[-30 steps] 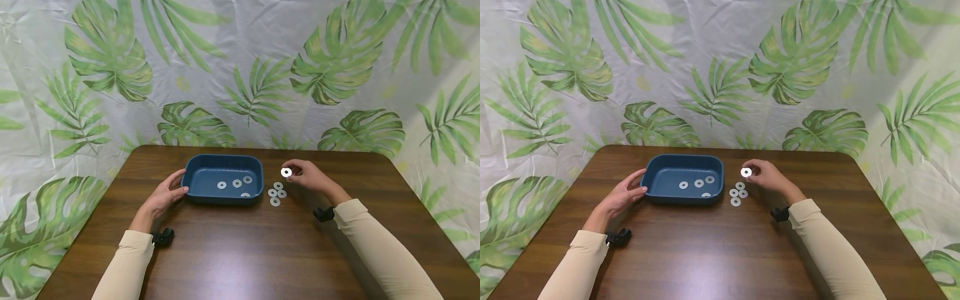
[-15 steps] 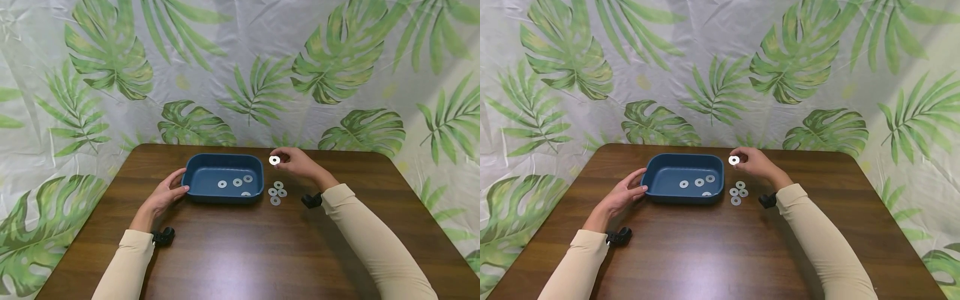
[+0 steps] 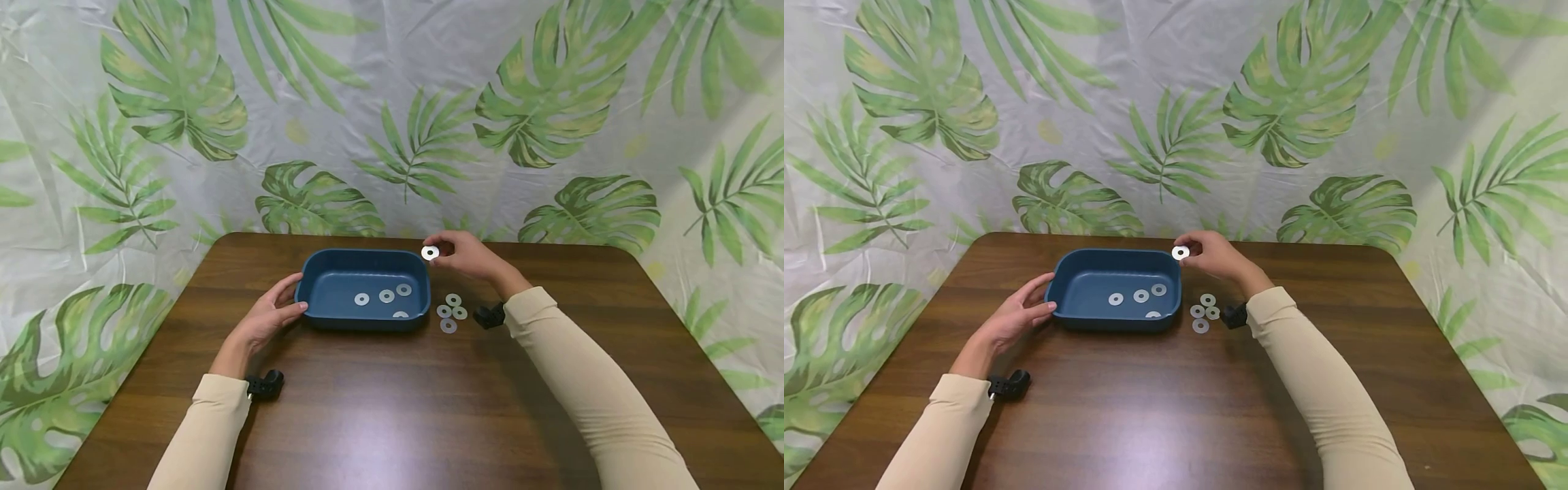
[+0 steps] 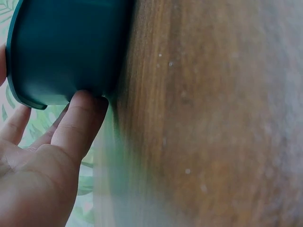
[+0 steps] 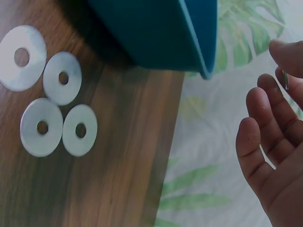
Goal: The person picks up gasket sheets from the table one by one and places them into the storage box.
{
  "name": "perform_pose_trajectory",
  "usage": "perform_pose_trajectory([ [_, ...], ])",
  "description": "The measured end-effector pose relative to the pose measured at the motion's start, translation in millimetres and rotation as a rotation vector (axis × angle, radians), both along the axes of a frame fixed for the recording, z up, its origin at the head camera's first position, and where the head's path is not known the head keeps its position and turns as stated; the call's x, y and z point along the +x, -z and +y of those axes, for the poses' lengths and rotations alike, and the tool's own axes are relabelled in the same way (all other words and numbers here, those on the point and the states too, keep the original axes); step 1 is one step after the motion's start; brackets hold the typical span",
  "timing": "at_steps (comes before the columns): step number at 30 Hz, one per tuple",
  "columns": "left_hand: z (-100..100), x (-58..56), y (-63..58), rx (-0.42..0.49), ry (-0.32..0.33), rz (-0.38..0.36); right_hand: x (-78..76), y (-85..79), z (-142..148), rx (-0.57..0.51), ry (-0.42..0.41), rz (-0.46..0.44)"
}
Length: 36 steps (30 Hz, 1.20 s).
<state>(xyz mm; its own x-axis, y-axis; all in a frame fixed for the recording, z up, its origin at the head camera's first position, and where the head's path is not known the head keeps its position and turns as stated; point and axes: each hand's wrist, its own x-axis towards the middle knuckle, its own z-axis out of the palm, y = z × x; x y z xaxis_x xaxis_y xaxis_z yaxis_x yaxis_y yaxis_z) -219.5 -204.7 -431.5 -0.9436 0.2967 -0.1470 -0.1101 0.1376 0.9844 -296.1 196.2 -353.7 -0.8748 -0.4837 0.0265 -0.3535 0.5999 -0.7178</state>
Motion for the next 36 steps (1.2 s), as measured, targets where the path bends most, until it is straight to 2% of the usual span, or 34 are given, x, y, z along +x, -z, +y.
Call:
perform_pose_trajectory([
  [6, 0, 0.0, 0.3, 0.001, 0.004, -0.005, -1.8, -1.7, -14, 0.021, -0.031, 0.054],
  [15, -1, -1.1, -0.7, -0.009, 0.007, -0.008, -1.8, -0.3, -34, 0.009, -0.075, 0.057],
  [22, 0, -3.7, -1.6, -0.012, 0.020, -0.008, -2.3, 3.3, -49, 0.011, -0.057, 0.009],
  [36, 0, -3.3, 1.0, 0.012, 0.001, -0.013, -5.6, 13.0, -76, -0.052, -0.052, -0.075],
])
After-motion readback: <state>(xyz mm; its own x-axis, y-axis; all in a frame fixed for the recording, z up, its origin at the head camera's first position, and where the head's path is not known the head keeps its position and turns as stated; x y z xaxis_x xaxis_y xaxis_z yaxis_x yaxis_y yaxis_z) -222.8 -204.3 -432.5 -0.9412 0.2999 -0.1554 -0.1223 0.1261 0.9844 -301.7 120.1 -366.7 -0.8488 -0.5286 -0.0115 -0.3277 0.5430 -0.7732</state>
